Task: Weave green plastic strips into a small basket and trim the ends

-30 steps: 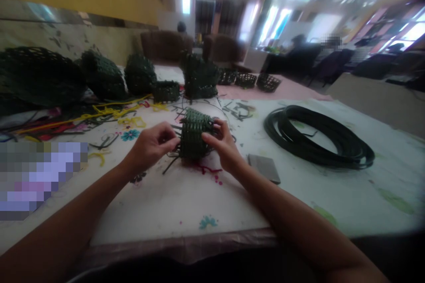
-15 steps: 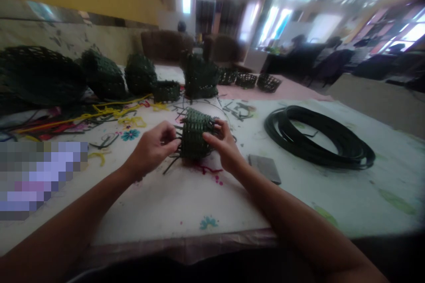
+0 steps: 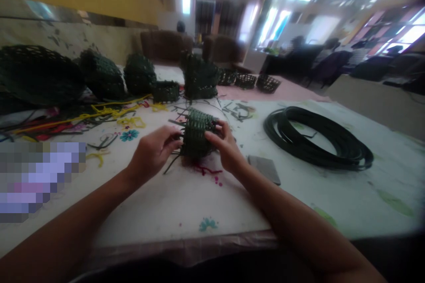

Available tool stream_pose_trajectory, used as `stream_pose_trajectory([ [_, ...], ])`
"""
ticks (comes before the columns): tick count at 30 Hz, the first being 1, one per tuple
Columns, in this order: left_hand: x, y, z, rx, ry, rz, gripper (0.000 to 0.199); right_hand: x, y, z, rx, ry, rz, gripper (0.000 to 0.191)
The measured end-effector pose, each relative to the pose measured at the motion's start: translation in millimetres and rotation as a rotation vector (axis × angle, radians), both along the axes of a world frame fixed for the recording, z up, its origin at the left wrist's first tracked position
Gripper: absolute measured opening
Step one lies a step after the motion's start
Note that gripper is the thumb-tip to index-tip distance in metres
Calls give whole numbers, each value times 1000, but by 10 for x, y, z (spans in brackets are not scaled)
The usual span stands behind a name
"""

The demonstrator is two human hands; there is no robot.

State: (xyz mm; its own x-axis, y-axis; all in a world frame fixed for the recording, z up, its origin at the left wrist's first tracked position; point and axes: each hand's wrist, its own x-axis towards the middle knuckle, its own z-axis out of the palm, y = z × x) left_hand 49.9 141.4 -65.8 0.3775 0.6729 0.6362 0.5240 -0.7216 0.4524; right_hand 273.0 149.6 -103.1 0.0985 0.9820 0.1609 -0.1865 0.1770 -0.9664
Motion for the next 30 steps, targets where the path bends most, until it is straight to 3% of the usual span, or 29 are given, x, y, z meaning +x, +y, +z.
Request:
stream_pose_trajectory([
  [4, -9, 26, 12, 10, -4, -97, 9, 15, 10, -8, 1, -38, 1, 62],
  [9, 8, 8, 8, -34, -30, -21, 14, 3, -14, 25, -7, -46, 4, 64],
  [14, 4, 23, -47, -144, -77, 38, 18, -17, -28, 45, -11, -51, 5, 64],
  [20, 5, 56, -100, -350, -225, -27, 18, -11, -17, 18, 1, -54, 2, 63],
  [30, 126, -33, -7, -525, -435, -65, 25, -23, -36, 27, 16, -76, 13, 62],
])
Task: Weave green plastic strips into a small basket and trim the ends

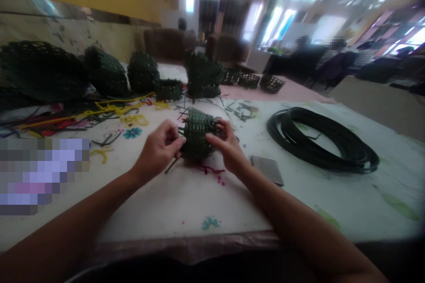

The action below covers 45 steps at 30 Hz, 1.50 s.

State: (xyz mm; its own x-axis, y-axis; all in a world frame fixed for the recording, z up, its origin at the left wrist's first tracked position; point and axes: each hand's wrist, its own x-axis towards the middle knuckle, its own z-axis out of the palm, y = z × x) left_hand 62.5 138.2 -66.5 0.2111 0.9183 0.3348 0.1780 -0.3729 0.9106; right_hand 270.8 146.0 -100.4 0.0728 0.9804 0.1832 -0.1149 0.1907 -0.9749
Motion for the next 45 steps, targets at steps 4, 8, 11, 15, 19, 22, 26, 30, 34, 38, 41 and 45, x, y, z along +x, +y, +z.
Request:
stream_pose_trajectory([
  [4, -8, -6, 30, -22, 28, -70, 25, -4, -19, -12, 31, -25, 8, 59],
  [8, -15, -58, 34, 103, 183, -4, 22, -11, -22, -11, 43, -27, 19, 60],
  [11, -8, -82, 40, 126, 200, 31, 21, -7, -32, 18, 57, -127, 22, 58],
  [15, 45, -111, 41, 25, 76, 43, 22, -25, -153, 106, 372, -527, -245, 47],
  [19, 142, -177, 3, -25, -15, 73, 19, -133, -356, 172, 772, -816, -421, 17],
  [22, 193, -207, -42, -34, -42, 105, 19, -229, -423, 154, 843, -922, -397, 9],
  [26, 222, -214, -92, -54, -45, 138, 21, -285, -400, 108, 837, -907, -398, 12],
  [30, 251, -239, -123, -87, -68, 149, 21, -298, -395, 109, 862, -905, -439, 12],
  [34, 279, -265, -132, -141, -138, 116, 25, -329, -429, 132, 830, -953, -489, 14],
  [38, 289, -251, -146, -160, -198, 107, 26, -370, -452, 162, 793, -1130, -562, 17],
  [41, 296, -231, -189, -147, -236, 125, 29, -391, -452, 190, 776, -1230, -573, 19],
  [45, 320, -222, -265, -104, -277, 155, 32, -409, -456, 221, 740, -1276, -574, 22],
])
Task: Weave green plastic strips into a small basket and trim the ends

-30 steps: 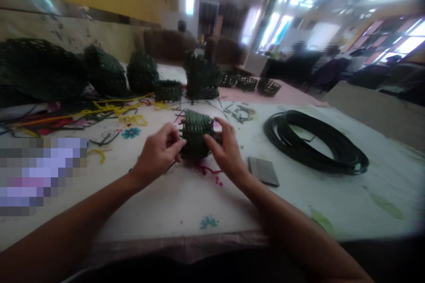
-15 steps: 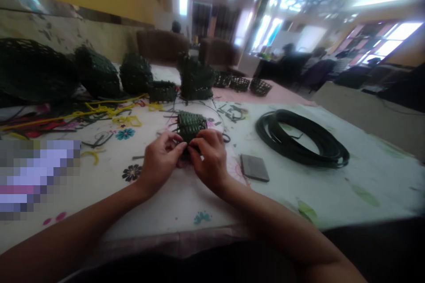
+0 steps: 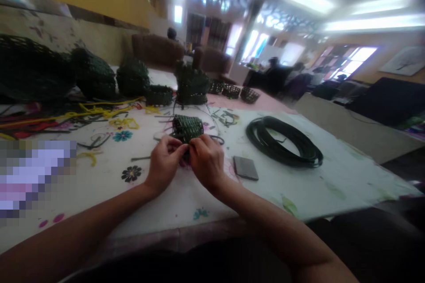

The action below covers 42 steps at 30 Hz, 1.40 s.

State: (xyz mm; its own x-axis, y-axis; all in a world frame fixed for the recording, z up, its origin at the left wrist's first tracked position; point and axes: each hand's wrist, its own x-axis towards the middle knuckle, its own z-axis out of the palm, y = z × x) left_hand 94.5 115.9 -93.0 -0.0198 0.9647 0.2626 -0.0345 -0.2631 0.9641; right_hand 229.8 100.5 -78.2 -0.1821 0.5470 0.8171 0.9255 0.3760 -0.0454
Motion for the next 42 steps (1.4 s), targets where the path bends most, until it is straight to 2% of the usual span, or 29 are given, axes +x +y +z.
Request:
stream_pose_trajectory([
  [4, 31, -10, -42, 22, -10, 12, 33, -60, -45, -22, -45, 73, -70, 20],
  [8, 34, -10, -59, 29, 3, 22, 31, -189, -93, -83, -125, 241, -129, 17],
  [13, -8, 27, -97, 59, 62, 72, 29, -335, -73, -124, -177, 462, -155, 14],
  [16, -35, 48, -119, 73, 86, 90, 29, -346, -31, -149, -173, 541, -124, 12],
  [20, -53, 58, -118, 82, 116, 66, 26, -305, 17, -212, -106, 556, -18, 10],
  [25, -49, 47, -90, 152, 194, 86, 20, -280, 24, -286, -56, 552, -3, 10],
  [31, -59, 56, -56, 152, 230, 44, 20, -264, 33, -339, -46, 552, 29, 11],
  [42, -126, 50, 145, 217, 507, 54, 16, -284, 39, -353, 5, 508, 48, 15],
])
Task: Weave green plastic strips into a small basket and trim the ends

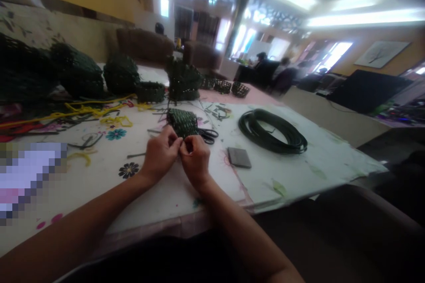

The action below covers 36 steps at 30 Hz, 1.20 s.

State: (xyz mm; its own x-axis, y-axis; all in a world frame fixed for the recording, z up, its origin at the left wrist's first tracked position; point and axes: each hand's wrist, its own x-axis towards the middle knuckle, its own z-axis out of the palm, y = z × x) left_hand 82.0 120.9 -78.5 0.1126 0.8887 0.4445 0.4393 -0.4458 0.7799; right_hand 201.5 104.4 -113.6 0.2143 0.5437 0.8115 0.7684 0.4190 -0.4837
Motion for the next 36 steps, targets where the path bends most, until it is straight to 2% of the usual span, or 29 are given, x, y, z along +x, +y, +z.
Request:
stream_pose_trajectory([
  [4, -10, 3, -25, 19, -24, -31, 16, -17, -1, -7, -2, 0, 0, 15],
  [9, -21, -13, -25, 94, 63, -3, 16, -18, -2, -15, -11, 9, 5, 14],
  [14, -42, -14, 15, 112, 74, -98, 18, -4, -13, -5, -9, 30, 33, 12],
  [17, -44, -16, 18, 107, 93, -98, 14, 1, -17, -5, -13, 40, 38, 11],
  [20, -37, -24, -10, 50, 1, -79, 13, 5, -12, -9, -37, 53, 37, 10],
  [24, -23, -19, -83, 5, -127, -23, 22, 28, 5, -9, -51, 114, 41, 7],
  [29, -16, 49, -173, -95, -368, -196, 24, 75, 26, 11, -54, 179, 33, 6],
  [32, -39, 96, -169, -90, -364, -229, 22, 90, 20, 29, -59, 190, 35, 6],
  [36, -82, 129, -98, -46, -271, -211, 24, 90, 10, 40, -43, 194, 42, 6],
])
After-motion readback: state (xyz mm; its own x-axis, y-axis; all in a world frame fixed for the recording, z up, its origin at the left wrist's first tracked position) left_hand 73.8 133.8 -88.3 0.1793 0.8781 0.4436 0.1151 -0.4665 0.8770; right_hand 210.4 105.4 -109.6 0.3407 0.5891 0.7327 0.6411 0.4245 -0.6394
